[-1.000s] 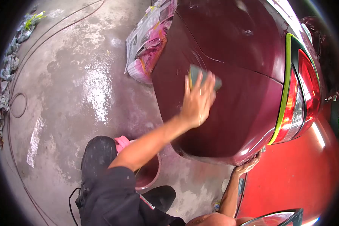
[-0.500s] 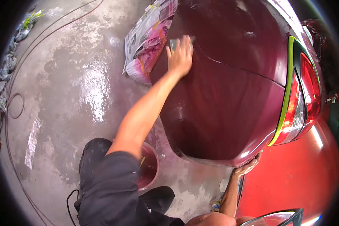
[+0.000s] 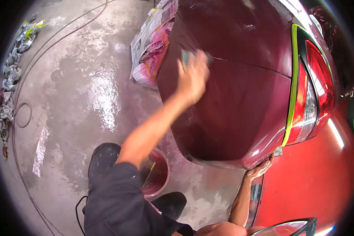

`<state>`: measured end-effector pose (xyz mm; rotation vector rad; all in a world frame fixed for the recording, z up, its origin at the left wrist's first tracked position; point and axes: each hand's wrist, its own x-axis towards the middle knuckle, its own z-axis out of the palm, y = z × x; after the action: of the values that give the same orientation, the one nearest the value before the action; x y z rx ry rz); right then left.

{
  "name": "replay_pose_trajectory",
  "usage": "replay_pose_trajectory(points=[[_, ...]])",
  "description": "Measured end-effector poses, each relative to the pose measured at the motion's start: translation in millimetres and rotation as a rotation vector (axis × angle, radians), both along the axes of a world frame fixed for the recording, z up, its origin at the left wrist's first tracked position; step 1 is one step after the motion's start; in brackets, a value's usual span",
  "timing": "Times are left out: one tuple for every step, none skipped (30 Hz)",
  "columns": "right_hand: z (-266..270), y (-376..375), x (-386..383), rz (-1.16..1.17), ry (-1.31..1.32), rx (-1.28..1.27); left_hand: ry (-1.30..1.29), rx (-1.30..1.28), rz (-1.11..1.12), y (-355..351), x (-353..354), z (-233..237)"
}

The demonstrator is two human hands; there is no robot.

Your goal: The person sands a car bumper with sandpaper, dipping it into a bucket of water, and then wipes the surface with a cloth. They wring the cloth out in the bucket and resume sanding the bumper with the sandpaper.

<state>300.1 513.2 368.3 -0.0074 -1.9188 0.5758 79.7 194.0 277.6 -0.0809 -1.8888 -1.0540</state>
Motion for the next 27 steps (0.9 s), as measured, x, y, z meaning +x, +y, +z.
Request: replay_pose_trajectory(points=[[-0.7, 3.1, -0.1, 0.018, 0.004, 0.035, 0.067, 0.326, -0.492, 41.4, 54.7, -18.9], [0.2, 6.3, 0.7, 0.032, 0.010, 0.072, 0.141, 0.656, -0.988, 77.7, 98.7, -34.9], [-0.1, 7.7, 0.3, 0.026, 0.011, 0.077, 0.221, 0.324, -0.766, 73.4, 126.4, -33.0], [0.1, 9.9, 2.1, 0.015, 0.003, 0.137, 0.285, 0.004, -0.534, 59.3, 148.0, -27.5], [1.5, 11.9, 2.4, 0.007, -0.003, 0.200, 0.329, 0.024, -0.446, 44.2, 127.8, -22.0], [1.9, 10.5, -0.2, 0.005, -0.003, 0.201, 0.152, 0.003, -0.258, 30.4, 88.3, -13.8], [0.6, 7.4, -0.2, 0.011, -0.003, 0.138, 0.066, -0.063, -0.037, 8.2, 44.7, -4.4], [0.3, 6.4, 0.2, 0.020, -0.001, 0.076, 0.023, 0.058, 0.054, -9.0, -23.6, -11.6], [0.2, 8.6, 1.6, -0.008, -0.010, 0.123, -0.057, 0.108, 0.070, -28.8, -73.5, -17.5], [1.7, 14.4, 4.7, -0.012, -0.014, 0.129, -0.174, 0.352, -0.094, -47.1, -76.5, 1.8], [1.3, 20.2, 2.5, -0.010, 0.002, 0.213, -0.156, 0.275, -0.021, -37.9, -75.5, 0.5], [-1.3, 21.7, 0.6, -0.010, 0.019, 0.289, -0.136, 0.190, 0.052, -25.1, -67.3, -1.5], [1.6, -3.6, 0.5, -0.033, 0.002, 0.030, 0.009, 0.069, 0.084, -3.8, -28.8, -4.6], [0.2, -4.0, -0.8, -0.033, 0.002, 0.027, 0.034, -0.070, -0.006, 9.6, 42.5, 8.7], [0.9, -2.0, 0.7, -0.028, -0.014, 0.053, 0.120, 0.015, -0.221, 41.7, 107.5, -0.8], [2.9, 1.3, 2.7, -0.026, -0.028, 0.082, 0.208, 0.105, -0.438, 61.3, 144.1, -6.6], [1.3, 11.6, 2.0, 0.009, -0.017, 0.121, 0.205, 0.115, -0.446, 60.2, 139.0, -8.6], [2.6, 12.6, 0.8, 0.009, -0.018, 0.128, 0.196, 0.089, -0.348, 52.0, 122.7, -10.7], [1.4, 12.4, -0.6, 0.010, 0.002, 0.160, 0.183, 0.056, -0.252, 41.5, 100.2, -11.4], [-1.1, 12.1, 0.2, 0.008, 0.018, 0.189, 0.116, 0.030, -0.124, 19.9, 60.6, -0.3], [-2.1, 9.9, -1.3, 0.005, 0.014, 0.183, 0.031, 0.034, -0.035, 0.3, 7.5, -0.2], [-1.7, 5.7, -1.8, 0.000, 0.011, 0.130, -0.083, 0.189, -0.056, -23.2, -35.3, 4.5], [1.0, 3.4, 0.8, -0.007, 0.002, 0.085, -0.236, 0.367, -0.155, -43.9, -62.5, 10.9], [2.9, 1.6, 1.6, -0.035, -0.004, 0.152, -0.193, 0.423, -0.103, -39.4, -77.2, 8.3], [4.3, -1.1, -0.7, -0.037, 0.008, 0.101, -0.177, 0.367, -0.062, -30.9, -69.7, 8.3], [2.5, -3.8, -1.2, -0.041, 0.022, 0.045, -0.160, 0.306, -0.023, -16.6, -56.1, 3.9], [1.4, -1.4, 0.7, -0.041, 0.024, 0.041, -0.048, 0.231, 0.012, 5.9, -21.9, 0.1]])
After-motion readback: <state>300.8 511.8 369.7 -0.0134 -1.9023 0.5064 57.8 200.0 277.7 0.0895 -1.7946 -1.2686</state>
